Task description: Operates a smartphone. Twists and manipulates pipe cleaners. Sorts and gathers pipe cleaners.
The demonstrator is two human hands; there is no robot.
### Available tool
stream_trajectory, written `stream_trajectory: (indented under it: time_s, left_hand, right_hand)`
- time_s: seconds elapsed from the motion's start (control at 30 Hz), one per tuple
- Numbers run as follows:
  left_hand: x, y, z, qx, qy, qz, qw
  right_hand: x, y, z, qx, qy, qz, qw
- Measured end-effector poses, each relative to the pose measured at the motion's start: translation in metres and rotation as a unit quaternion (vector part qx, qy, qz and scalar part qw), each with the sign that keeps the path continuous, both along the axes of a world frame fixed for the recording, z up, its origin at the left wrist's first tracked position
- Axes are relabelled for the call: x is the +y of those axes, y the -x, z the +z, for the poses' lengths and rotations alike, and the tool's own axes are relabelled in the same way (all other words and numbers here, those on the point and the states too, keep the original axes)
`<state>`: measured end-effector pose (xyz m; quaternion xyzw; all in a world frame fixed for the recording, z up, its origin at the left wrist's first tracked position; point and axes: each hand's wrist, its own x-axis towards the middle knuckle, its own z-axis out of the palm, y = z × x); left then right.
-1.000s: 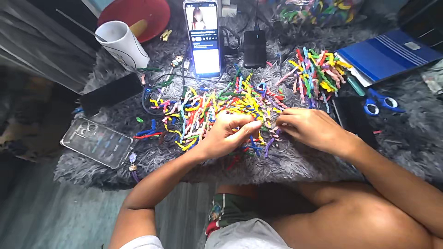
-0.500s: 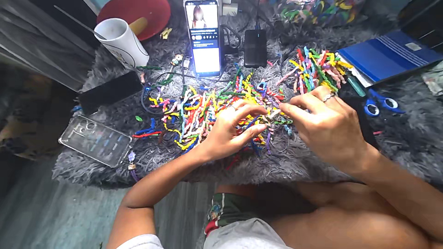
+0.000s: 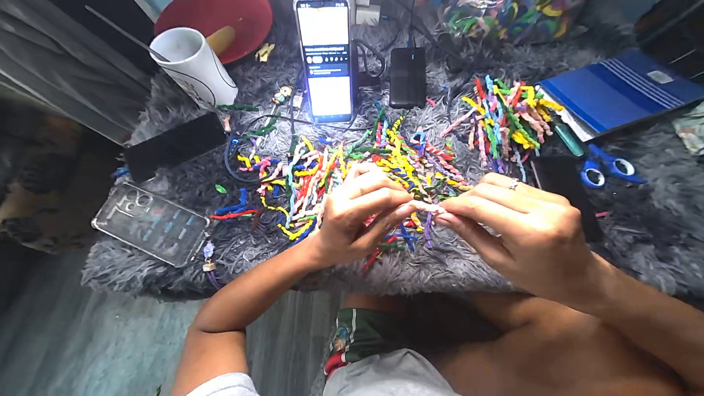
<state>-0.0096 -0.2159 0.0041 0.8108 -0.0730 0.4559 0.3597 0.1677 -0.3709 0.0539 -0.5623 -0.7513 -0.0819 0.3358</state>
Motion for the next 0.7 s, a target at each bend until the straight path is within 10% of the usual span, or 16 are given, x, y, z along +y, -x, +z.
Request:
stream_trajectory:
  time_s: [0.7]
  left_hand:
    - [-0.0039,-0.0042,-0.0019,0.038,-0.06,-0.008,0.997]
  right_hand:
    - [0.0009,0.0052,-0.0012,0.03,-0.032,0.015,0.999]
